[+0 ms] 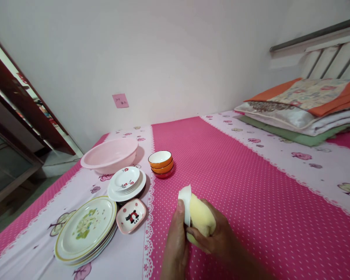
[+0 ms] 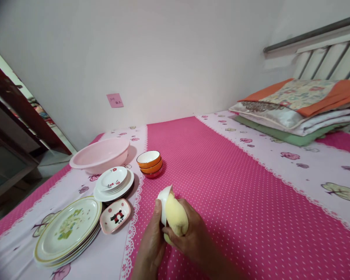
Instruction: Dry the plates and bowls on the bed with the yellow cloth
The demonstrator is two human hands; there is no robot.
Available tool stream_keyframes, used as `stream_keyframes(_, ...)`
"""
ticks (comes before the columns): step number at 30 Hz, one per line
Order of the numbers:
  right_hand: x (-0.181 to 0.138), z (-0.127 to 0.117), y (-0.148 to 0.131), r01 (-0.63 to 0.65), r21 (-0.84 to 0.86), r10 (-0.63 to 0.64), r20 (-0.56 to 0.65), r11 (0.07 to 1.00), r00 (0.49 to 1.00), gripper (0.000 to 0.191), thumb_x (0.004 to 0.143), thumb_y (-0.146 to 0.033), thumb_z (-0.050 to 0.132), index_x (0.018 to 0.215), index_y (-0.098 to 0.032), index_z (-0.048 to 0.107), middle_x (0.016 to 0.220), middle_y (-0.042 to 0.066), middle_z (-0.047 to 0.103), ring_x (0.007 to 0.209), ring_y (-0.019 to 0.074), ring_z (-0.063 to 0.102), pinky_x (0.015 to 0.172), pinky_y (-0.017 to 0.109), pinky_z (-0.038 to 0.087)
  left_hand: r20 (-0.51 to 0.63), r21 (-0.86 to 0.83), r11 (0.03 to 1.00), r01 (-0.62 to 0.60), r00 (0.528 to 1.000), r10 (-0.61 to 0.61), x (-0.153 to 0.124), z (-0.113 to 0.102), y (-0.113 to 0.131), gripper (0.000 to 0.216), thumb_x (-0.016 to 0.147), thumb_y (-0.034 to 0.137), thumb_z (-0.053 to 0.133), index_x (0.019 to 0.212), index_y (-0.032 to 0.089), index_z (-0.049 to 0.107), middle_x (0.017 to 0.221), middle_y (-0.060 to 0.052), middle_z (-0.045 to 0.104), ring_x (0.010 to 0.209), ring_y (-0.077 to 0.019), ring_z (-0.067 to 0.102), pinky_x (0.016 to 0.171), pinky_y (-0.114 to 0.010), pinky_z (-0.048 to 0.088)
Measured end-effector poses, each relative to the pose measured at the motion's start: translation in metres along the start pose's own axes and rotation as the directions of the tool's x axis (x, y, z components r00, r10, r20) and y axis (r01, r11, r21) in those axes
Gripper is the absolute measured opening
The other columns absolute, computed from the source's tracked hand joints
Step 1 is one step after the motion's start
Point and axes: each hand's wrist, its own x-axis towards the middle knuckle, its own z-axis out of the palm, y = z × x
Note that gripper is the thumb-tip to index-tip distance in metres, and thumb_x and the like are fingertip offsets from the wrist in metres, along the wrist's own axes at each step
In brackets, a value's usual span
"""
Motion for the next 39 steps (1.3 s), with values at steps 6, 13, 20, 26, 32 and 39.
stream_keyframes(6, 0.01, -0.009, -0.01, -0.29, 0.449, 0.323, 0.003, 0.845, 0.946, 0.047, 0.075, -0.042, 0.087, 0.113, -0.018, 0.074, 0.101, 0.011, 0.083, 0.088, 0.0303, 0.08, 0.082, 0.041, 0.066, 0.007, 0.009, 0.994, -0.108, 0.994, 0.108, 0.001, -0.002, 0.004, 0.06, 0.079, 0.062, 0.085, 0.118, 0.017, 0.076, 0.119, -0.014, 0.078, 0.12, -0.0324, 0.07, 0.107, -0.046, 0.053)
stream_keyframes(13, 0.02, -0.012, -0.01, -0.318, 0.648, 0.388, 0.037, 0.692, 0.921, 0.062, 0.074, -0.046, 0.084, 0.128, -0.018, 0.073, 0.111, 0.013, 0.083, 0.101, 0.0372, 0.079, 0.079, 0.044, 0.066, 0.04, 0.004, 0.986, -0.164, 0.986, 0.164, -0.003, -0.002, 0.017, 0.043, 0.076, 0.04, 0.093, 0.106, 0.018, 0.073, 0.106, -0.009, 0.079, 0.11, -0.0288, 0.073, 0.1, -0.04, 0.054)
stream_keyframes(20, 0.02, -0.01, 0.009, -0.336, 0.534, 0.445, -0.087, 0.776, 0.891, 0.055, 0.069, -0.046, 0.092, 0.113, -0.016, 0.076, 0.105, 0.012, 0.085, 0.094, 0.036, 0.081, 0.085, 0.046, 0.066, -0.028, 0.224, 0.93, -0.29, 0.953, 0.303, -0.003, -0.004, 0.018, 0.053, 0.075, 0.038, 0.092, 0.119, 0.017, 0.07, 0.114, -0.01, 0.079, 0.106, -0.0271, 0.073, 0.092, -0.036, 0.056)
stream_keyframes(26, 0.023, -0.015, 0.008, -0.352, 0.515, 0.504, -0.188, 0.781, 0.843, 0.059, 0.066, -0.045, 0.095, 0.113, -0.015, 0.077, 0.109, 0.014, 0.084, 0.1, 0.0394, 0.081, 0.09, 0.051, 0.067, -0.07, 0.263, 0.918, -0.296, 0.944, 0.324, -0.007, -0.003, 0.019, 0.059, 0.074, 0.038, 0.093, 0.124, 0.018, 0.067, 0.105, -0.007, 0.081, 0.087, -0.0227, 0.076, 0.082, -0.033, 0.058)
stream_keyframes(32, 0.019, -0.019, -0.012, -0.208, 0.289, 0.306, -0.351, 0.934, 0.885, 0.052, 0.076, -0.048, 0.088, 0.115, -0.016, 0.079, 0.111, 0.016, 0.084, 0.101, 0.0383, 0.081, 0.086, 0.048, 0.069, -0.009, 0.2, 0.941, -0.273, 0.96, 0.28, -0.005, -0.005, 0.019, 0.066, 0.08, 0.038, 0.089, 0.138, 0.021, 0.063, 0.122, -0.011, 0.079, 0.11, -0.0287, 0.075, 0.097, -0.038, 0.056)
stream_keyframes(39, -0.001, -0.011, -0.025, 0.602, -0.369, -0.601, 0.134, 0.708, 0.788, 0.062, 0.09, -0.033, 0.074, 0.149, -0.022, 0.055, 0.149, 0.017, 0.064, 0.142, 0.0398, 0.057, 0.12, 0.06, 0.045, 0.125, 0.217, 0.947, -0.237, 0.969, 0.213, -0.008, 0.002, 0.017, 0.044, 0.073, 0.029, 0.091, 0.114, 0.022, 0.079, 0.106, -0.007, 0.081, 0.1, -0.0294, 0.074, 0.093, -0.04, 0.059)
